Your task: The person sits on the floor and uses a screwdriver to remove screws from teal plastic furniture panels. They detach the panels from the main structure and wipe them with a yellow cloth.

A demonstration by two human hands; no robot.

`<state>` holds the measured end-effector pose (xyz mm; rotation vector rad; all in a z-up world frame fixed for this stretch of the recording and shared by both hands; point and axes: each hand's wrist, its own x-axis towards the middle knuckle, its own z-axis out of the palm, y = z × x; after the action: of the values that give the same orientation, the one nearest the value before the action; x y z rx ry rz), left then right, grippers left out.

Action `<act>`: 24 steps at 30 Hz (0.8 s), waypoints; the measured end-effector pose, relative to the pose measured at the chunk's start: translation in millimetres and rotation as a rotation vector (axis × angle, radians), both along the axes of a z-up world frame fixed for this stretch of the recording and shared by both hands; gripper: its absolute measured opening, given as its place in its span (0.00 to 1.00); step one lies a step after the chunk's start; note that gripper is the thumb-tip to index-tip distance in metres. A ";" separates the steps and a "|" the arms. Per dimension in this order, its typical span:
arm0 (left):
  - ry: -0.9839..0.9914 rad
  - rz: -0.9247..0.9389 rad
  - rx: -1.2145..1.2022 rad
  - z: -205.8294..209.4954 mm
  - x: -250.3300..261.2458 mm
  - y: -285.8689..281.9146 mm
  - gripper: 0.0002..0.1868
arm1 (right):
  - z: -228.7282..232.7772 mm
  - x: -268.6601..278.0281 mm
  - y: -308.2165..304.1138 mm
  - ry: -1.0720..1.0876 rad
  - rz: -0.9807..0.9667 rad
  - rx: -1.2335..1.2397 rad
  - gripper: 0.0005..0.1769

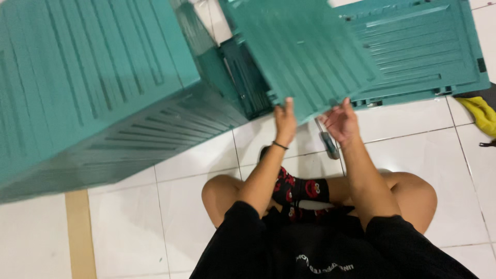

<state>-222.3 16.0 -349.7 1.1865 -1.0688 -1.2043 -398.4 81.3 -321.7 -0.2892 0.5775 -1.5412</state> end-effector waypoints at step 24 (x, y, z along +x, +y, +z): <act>-0.317 -0.428 0.146 -92.0 15.0 38.4 0.24 | -51.8 -235.6 104.5 -0.284 -0.807 -0.025 0.26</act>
<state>-207.3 54.3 -441.7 1.3321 -1.5512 -1.4713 -634.1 185.8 -373.5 0.1785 0.4675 -2.3166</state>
